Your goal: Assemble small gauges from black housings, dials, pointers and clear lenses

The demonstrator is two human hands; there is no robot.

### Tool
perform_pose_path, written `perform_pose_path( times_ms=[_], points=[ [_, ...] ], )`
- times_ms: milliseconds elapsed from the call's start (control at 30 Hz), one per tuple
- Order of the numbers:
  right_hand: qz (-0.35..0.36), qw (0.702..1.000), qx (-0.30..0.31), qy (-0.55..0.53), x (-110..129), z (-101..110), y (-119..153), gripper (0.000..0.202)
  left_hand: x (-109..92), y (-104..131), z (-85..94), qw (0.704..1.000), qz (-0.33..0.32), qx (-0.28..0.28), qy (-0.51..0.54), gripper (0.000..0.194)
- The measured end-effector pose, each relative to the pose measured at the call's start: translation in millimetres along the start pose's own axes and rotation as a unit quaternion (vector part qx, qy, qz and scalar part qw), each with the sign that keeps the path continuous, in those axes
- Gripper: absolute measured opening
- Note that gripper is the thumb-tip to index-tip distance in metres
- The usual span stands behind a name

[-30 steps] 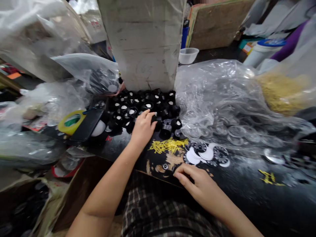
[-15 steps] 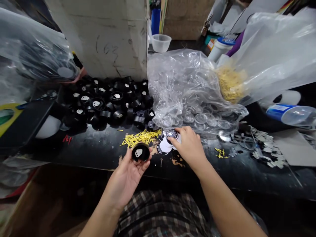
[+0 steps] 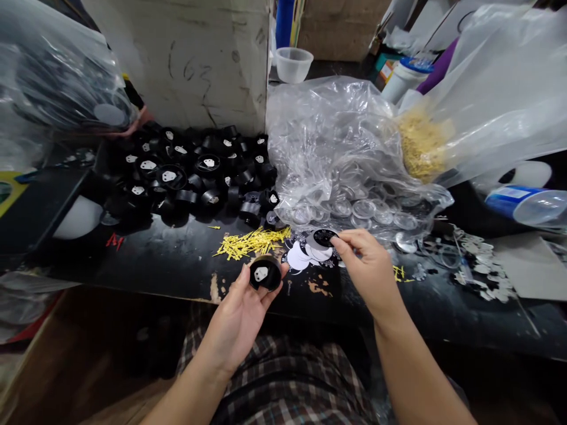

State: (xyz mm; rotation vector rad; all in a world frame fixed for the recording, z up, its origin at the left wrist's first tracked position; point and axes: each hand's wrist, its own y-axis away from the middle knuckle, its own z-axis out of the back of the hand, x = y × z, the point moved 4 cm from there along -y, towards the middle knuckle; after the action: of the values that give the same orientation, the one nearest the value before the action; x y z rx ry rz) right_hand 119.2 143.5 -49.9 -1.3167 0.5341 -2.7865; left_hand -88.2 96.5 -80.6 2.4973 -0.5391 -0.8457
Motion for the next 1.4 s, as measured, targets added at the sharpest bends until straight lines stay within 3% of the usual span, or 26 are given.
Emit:
perform_pose_path(
  times_ms=[100, 200, 300, 533, 667, 800, 1000, 1167, 1233, 1333, 1400],
  points=[
    [0.012, 1.0, -0.01, -0.027, 20, -5, 9, 0.014, 2, -1, -5.8, 0.999, -0.031, 0.017, 0.01, 0.038],
    [-0.053, 0.991, 0.078, -0.094, 33, -19, 18, 0.021, 5, -4, -10.9, 0.998, -0.039, 0.044, 0.02, 0.037],
    [-0.122, 0.971, 0.154, -0.136, 32, -26, 22, 0.029, 8, -7, -11.9, 0.997, -0.041, 0.057, 0.014, 0.036],
    [-0.163, 0.977, 0.117, -0.077, 0, -2, 22, 0.038, 16, -10, -7.5, 0.999, -0.036, 0.033, -0.017, 0.033],
    [-0.161, 0.957, 0.185, -0.152, 16, -14, 31, 0.038, 19, -7, -12.0, 0.998, -0.037, 0.056, -0.003, 0.034],
    [-0.155, 0.946, 0.233, -0.164, 31, -29, 35, 0.03, 10, -4, -10.3, 0.991, -0.091, 0.048, -0.09, 0.031],
    [-0.18, 0.947, 0.18, -0.196, 28, -30, 30, 0.021, -7, -2, -0.9, 0.988, -0.138, 0.0, -0.067, 0.03],
    [-0.185, 0.946, 0.172, -0.205, 32, -32, 30, 0.022, 0, 6, -8.3, 0.992, -0.095, 0.06, -0.054, 0.036],
    [-0.196, 0.94, 0.168, -0.224, 33, -33, 31, 0.024, -1, 4, -6.9, 0.994, -0.089, 0.029, -0.058, 0.036],
    [-0.212, 0.937, 0.142, -0.238, 32, -31, 31, 0.025, -8, 0, 0.3, 0.989, -0.128, -0.055, -0.048, 0.033],
    [-0.209, 0.941, 0.137, -0.23, 31, -29, 31, 0.026, -11, -2, 2.5, 0.988, -0.129, -0.067, -0.049, 0.031]
  ],
)
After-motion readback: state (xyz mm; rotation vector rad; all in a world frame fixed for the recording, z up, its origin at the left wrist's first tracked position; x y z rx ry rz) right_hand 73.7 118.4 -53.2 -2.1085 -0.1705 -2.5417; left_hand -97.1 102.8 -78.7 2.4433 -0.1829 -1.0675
